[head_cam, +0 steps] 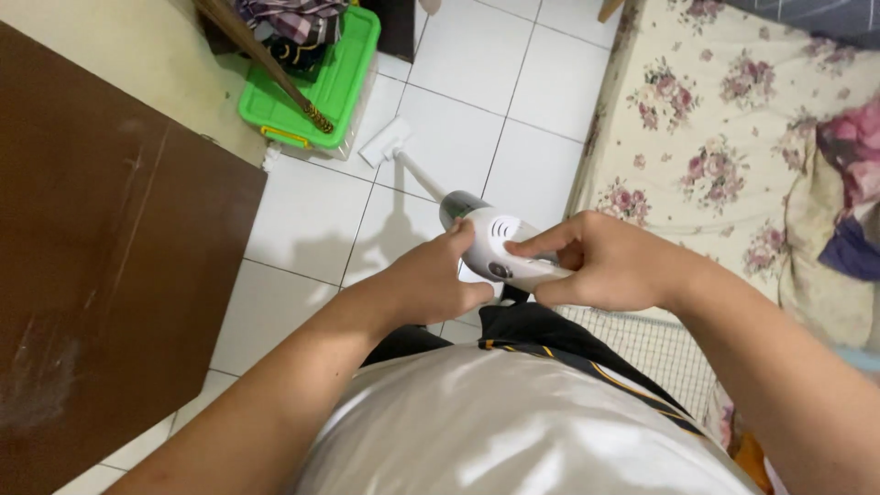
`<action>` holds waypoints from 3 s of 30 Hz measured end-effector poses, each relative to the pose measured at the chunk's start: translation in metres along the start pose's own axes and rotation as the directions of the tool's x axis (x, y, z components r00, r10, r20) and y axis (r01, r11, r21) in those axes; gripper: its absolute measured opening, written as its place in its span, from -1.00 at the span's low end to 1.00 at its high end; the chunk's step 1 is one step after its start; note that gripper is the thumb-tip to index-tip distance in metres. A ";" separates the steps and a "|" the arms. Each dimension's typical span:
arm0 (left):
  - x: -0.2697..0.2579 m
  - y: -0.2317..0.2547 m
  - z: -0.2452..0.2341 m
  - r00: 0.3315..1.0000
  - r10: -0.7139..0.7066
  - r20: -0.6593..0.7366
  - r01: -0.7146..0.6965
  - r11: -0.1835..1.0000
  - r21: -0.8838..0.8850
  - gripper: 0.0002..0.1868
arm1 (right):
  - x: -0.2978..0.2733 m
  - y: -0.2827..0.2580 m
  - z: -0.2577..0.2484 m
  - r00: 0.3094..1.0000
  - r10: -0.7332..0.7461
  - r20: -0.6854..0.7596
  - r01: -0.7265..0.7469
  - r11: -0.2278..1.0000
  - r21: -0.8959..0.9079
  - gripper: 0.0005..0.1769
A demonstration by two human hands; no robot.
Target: Examining and checking a handheld vacuum cleaner.
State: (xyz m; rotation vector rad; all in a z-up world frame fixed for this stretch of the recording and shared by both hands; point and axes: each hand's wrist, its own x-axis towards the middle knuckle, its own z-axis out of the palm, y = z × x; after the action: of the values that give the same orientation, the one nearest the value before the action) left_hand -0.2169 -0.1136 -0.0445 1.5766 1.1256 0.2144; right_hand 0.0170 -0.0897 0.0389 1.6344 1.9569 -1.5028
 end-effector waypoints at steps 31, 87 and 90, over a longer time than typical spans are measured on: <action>-0.023 0.042 -0.020 0.993 -0.029 -0.113 0.066 0.939 0.338 0.34 | -0.037 -0.096 0.054 0.897 0.400 -0.187 -0.206 0.753 0.625 -0.33; 0.064 0.078 0.026 0.952 0.305 0.008 -0.288 0.890 0.353 -0.48 | -0.064 -0.007 0.018 0.910 0.382 -0.164 -0.210 0.764 0.610 -0.16; 0.080 0.070 0.039 0.976 0.217 0.034 -0.208 0.866 0.454 -0.36 | -0.055 0.014 0.027 0.934 0.323 -0.152 -0.157 0.755 0.636 -0.07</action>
State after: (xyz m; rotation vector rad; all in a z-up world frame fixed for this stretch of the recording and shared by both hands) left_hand -0.1115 -0.0737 -0.0331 2.1271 1.0623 0.1128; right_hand 0.0377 -0.1470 0.0557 2.3367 1.3128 -2.0389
